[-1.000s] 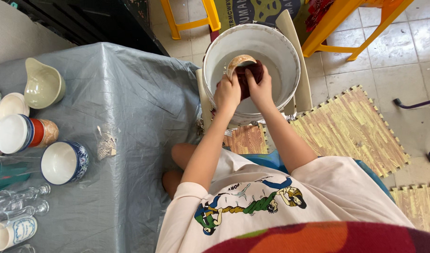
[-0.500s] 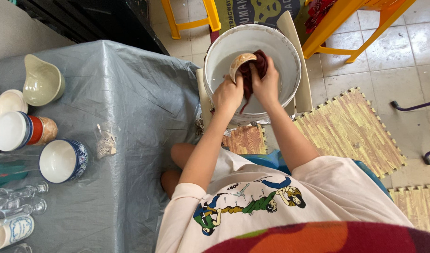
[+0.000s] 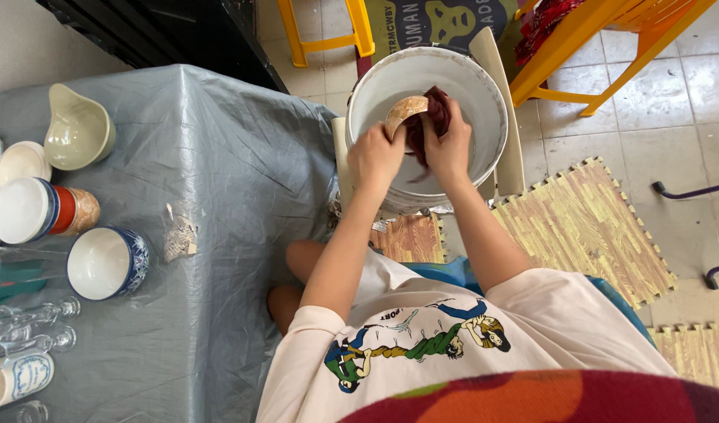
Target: The person unwraps ceramic bowls and cups from newspaper wrapping and places the paper aside. They then wipe the pottery with a dark cloth, dipping it in a bucket of water, and place cleaned pieces onto a white shelf.
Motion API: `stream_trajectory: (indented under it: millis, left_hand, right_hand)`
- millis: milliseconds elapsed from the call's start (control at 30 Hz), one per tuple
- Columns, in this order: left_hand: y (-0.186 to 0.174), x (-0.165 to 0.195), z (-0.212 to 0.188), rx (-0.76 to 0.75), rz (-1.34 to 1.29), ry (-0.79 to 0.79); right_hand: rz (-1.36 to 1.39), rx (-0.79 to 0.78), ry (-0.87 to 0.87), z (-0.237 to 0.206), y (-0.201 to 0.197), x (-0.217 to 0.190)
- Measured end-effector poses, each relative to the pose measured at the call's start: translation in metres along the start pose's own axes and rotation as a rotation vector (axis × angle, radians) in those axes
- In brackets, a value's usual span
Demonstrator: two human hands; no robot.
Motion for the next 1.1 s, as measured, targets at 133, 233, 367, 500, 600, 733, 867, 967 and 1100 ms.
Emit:
stream_trajectory:
  millis: [133,233,367,500,600,733,867,967,1100]
  left_hand:
    - [0.01,-0.004,0.007,0.024,0.001,0.013]
    - [0.024,-0.004,0.006,-0.005,-0.415,-0.154]
    - [0.014,-0.01,0.002,-0.054,-0.095,-0.081]
    - [-0.01,-0.005,0.002,0.066,0.023,0.102]
    - [-0.006,0.001,-0.001,0.052,-0.196,0.013]
    - [-0.005,0.003,-0.003,0.055,-0.401,-0.117]
    - [-0.017,0.0,0.0,-0.056,0.054,0.054]
    - [-0.018,-0.002,0.006,0.028,0.069,0.118]
    - [0.03,-0.019,0.018,-0.02,-0.404,-0.077]
  right_hand:
    - [-0.025,0.026,0.022,-0.001,0.0,0.0]
    - [0.254,0.101,-0.042,-0.009,0.011,-0.004]
    - [0.206,-0.006,-0.087,-0.005,0.011,-0.003]
    - [-0.202,-0.093,-0.117,0.003,0.0,-0.008]
    - [0.033,0.018,-0.184,-0.004,-0.001,-0.026]
    - [0.161,0.085,-0.259,-0.012,0.003,-0.034]
    - [-0.237,-0.138,-0.33,0.002,0.003,-0.018]
    - [-0.364,-0.124,-0.356,0.002,0.002,-0.008]
    - [0.228,0.05,-0.119,-0.012,0.014,-0.001]
Point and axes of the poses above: each hand's wrist, its own z-axis towards the middle knuckle, its own y-axis out of the palm, x = y × z, the point moved 6 cm from there along z, towards the middle knuckle, and after that the axes turned 13 degrees about x, right-handed, at the moved point
